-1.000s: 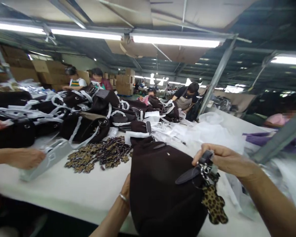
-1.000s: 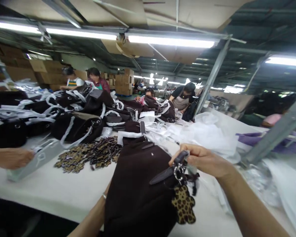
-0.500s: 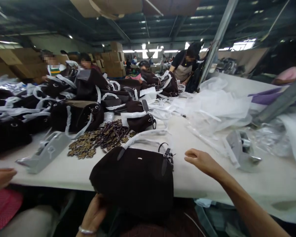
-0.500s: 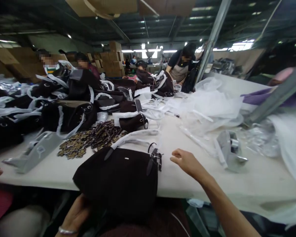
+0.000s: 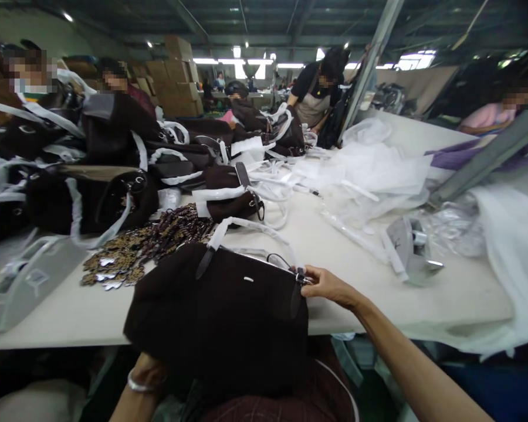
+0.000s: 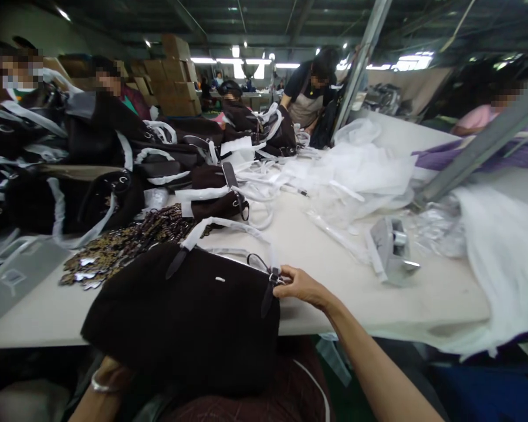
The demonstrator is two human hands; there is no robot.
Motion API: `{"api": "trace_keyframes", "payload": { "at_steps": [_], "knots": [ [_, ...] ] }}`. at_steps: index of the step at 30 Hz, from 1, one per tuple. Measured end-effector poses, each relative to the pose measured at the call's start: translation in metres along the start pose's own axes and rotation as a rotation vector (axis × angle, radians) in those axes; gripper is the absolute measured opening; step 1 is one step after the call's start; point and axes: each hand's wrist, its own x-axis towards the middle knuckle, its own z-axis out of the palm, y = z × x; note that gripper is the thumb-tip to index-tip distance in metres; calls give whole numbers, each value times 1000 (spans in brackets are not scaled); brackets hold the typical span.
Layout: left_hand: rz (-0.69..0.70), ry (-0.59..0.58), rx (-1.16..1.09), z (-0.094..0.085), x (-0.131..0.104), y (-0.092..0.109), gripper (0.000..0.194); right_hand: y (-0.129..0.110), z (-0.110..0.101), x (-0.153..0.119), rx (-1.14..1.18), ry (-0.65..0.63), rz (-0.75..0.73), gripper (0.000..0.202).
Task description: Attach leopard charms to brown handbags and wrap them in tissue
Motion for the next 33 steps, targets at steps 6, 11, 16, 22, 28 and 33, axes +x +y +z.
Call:
{"api": "trace_keyframes", "payload": {
  "at_steps": [6, 11, 16, 22, 28, 33],
  "knots": [
    [264, 21, 61, 48, 24, 31, 30, -17, -10, -17, -119, 72, -16, 30],
    [919, 324, 465, 51, -9, 41, 62, -16, -14, -22, -23, 121, 15, 38],
    [1031, -96, 699, 99, -77, 34, 22, -17, -7, -35, 239, 81, 28, 36],
    [860, -809, 906, 174, -99, -2, 19, -15, 8, -49, 348, 154, 108, 37],
    [733, -828, 980, 189, -64, -26, 17, -1, 13, -44, 218, 259, 100, 43],
    [481, -847, 841, 180, -52, -41, 16, 6, 30, -40, -3, 275, 76, 45]
  ]
}}
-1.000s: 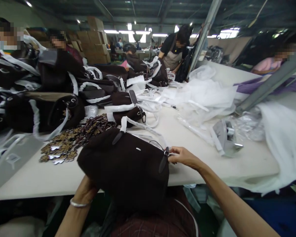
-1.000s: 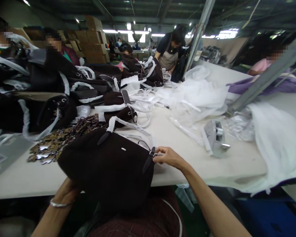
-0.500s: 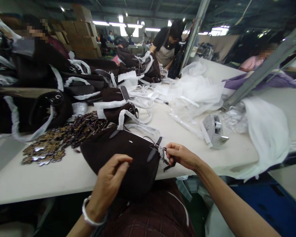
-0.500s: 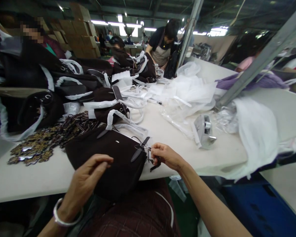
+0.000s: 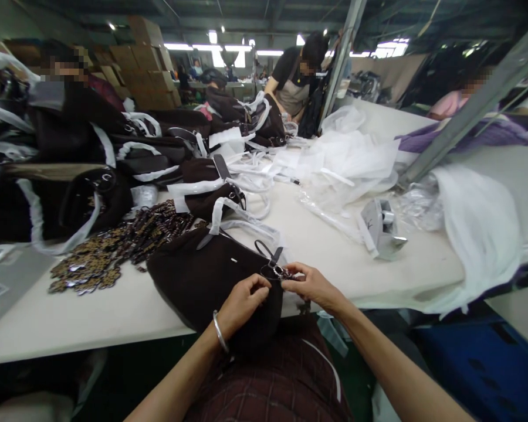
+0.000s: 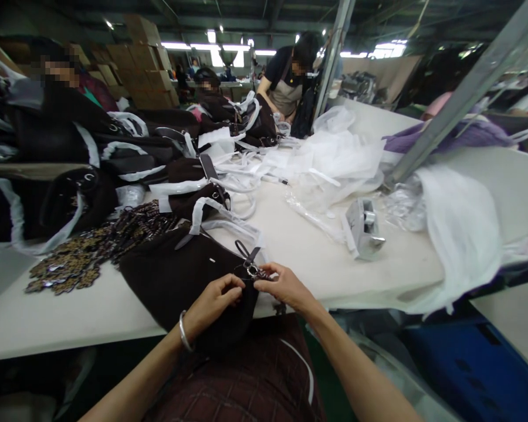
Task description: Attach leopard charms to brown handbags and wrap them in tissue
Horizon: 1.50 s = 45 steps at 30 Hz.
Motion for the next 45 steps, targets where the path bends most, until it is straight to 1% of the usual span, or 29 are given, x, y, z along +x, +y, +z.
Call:
{"api": "trace_keyframes", "payload": {
  "at_steps": [3, 4, 5, 6, 9, 11, 13, 14, 16, 18, 20, 22, 26, 30, 33, 36, 38, 40, 42, 43, 45],
  "knots": [
    [8, 0, -82, 4, -4, 0, 20, -4, 9, -2, -190, 177, -151, 25],
    [19, 4, -93, 5, -5, 2, 22, -7, 12, -4, -219, 202, -188, 23],
    [27, 10, -103, 6, -5, 4, 25, -11, 14, -6, -225, 202, -195, 22],
    [29, 15, -114, 7, -5, 6, 27, -15, 17, -9, -209, 183, -172, 22],
    [2, 40, -181, 8, -4, 10, 23, -27, 26, -21, -97, 98, -68, 23],
    [-36, 52, -262, 8, -3, 12, 25, -30, 33, -28, -22, 37, -66, 25],
    [-78, 70, -326, 6, -5, 12, 28, -30, 39, -36, 42, 9, -50, 30],
    [-93, 80, -332, 5, -6, 12, 28, -29, 41, -39, 70, 20, -29, 34],
    [-112, 93, -301, 5, -10, 12, 27, -27, 43, -46, 119, 86, 7, 39],
    [-119, 71, -266, 6, -14, 12, 29, -27, 45, -53, 161, 157, 16, 42],
    [-122, 33, -266, 9, -18, 12, 27, -29, 50, -60, 196, 176, 27, 41],
    [-127, 12, -315, 12, -20, 12, 20, -30, 59, -65, 202, 163, 33, 40],
    [-131, -43, -407, 14, -21, 10, 17, -26, 76, -68, 100, 121, -5, 30],
    [-81, -93, -416, 10, -22, 11, 31, -18, 81, -67, -177, 188, -99, 24],
    [-116, -98, -490, 8, -25, 17, 25, -14, 81, -66, -358, 230, -138, 21],
    [-181, -113, -612, 7, -28, 21, 13, -10, 85, -64, -439, 258, -141, 18],
    [-197, -113, -659, 9, -29, 20, 18, -8, 89, -65, -478, 260, -134, 17],
    [-209, -87, -660, 11, -29, 16, 27, -8, 93, -67, -509, 227, -129, 19],
    [-231, -75, -654, 12, -26, 11, 32, -10, 92, -68, -522, 180, -144, 21],
    [-248, -90, -659, 13, -24, 8, 33, -11, 88, -68, -516, 167, -156, 21],
    [-310, -116, -677, 13, -20, 5, 36, -13, 70, -65, -490, 182, -179, 20]
  ]
}}
